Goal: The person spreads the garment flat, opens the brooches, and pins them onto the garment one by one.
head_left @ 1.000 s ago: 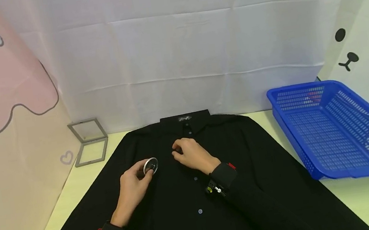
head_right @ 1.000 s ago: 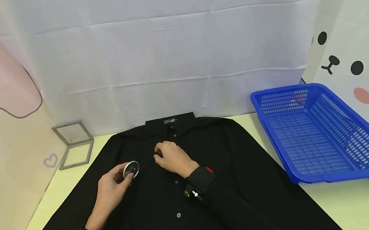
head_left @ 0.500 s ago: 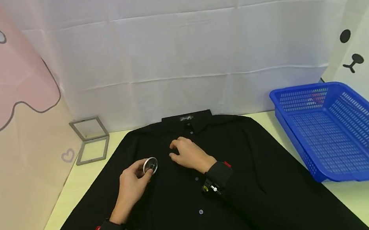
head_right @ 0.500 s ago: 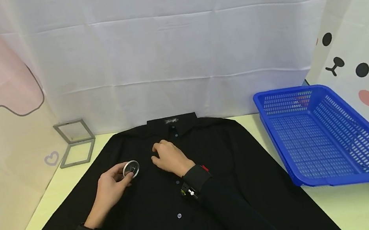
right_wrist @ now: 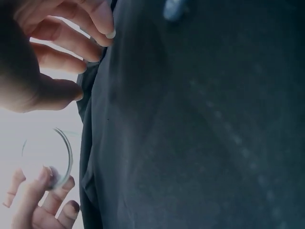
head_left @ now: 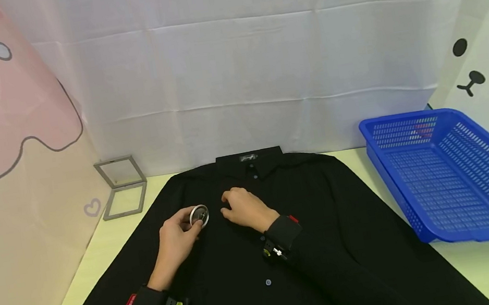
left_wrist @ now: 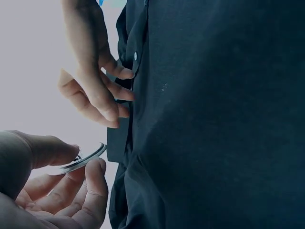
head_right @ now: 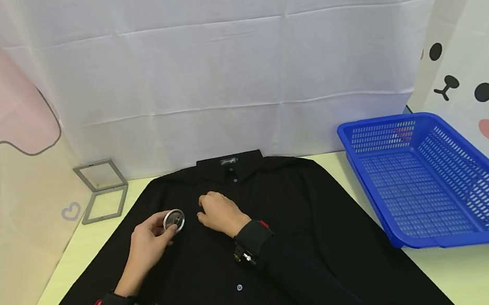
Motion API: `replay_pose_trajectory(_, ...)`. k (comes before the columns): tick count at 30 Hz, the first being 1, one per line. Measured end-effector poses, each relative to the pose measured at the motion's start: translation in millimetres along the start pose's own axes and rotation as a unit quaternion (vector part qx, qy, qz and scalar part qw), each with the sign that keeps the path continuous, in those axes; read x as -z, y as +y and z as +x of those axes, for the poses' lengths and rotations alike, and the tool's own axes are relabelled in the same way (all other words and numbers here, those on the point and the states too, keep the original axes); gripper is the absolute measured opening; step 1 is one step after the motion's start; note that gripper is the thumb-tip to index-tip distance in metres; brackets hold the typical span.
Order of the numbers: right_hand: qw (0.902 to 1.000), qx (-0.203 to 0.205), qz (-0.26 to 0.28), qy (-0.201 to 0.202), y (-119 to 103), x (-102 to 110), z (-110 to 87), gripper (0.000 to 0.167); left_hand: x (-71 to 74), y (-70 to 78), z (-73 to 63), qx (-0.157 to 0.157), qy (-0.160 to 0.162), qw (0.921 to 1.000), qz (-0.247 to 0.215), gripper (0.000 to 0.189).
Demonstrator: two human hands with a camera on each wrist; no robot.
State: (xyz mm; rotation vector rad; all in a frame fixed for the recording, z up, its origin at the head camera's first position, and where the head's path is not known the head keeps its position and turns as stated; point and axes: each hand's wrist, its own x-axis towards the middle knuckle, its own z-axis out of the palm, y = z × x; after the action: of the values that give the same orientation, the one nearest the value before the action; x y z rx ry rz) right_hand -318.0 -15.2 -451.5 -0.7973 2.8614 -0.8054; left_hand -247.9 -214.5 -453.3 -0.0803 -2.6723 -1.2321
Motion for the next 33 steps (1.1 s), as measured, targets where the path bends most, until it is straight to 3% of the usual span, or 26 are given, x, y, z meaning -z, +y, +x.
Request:
replay_pose_trajectory(9,0.9976,-0.061,0.032,-0.008,-6.1,-7.6,4.0,0.02,-3.6,4.4,5.5,-0.004,-0.016,0.9997,0.018,0.034)
replay_pose_trajectory(22,0.996,-0.089,0.009,-0.007,-16.2,-15.6,7.3,0.023,-5.7,0.8,12.5,-0.001,-0.038,0.9989,0.027,0.038)
replay_pose_trajectory(28,0.9929,-0.118,-0.001,0.012,-20.2,-20.5,9.7,0.025,-6.7,-2.2,14.9,0.007,-0.052,0.998,0.035,0.041)
replay_pose_trajectory(33,0.9929,-0.115,0.002,0.03,-19.6,-23.6,9.7,0.019,-7.4,-3.2,16.1,0.016,-0.052,0.9975,0.045,0.044)
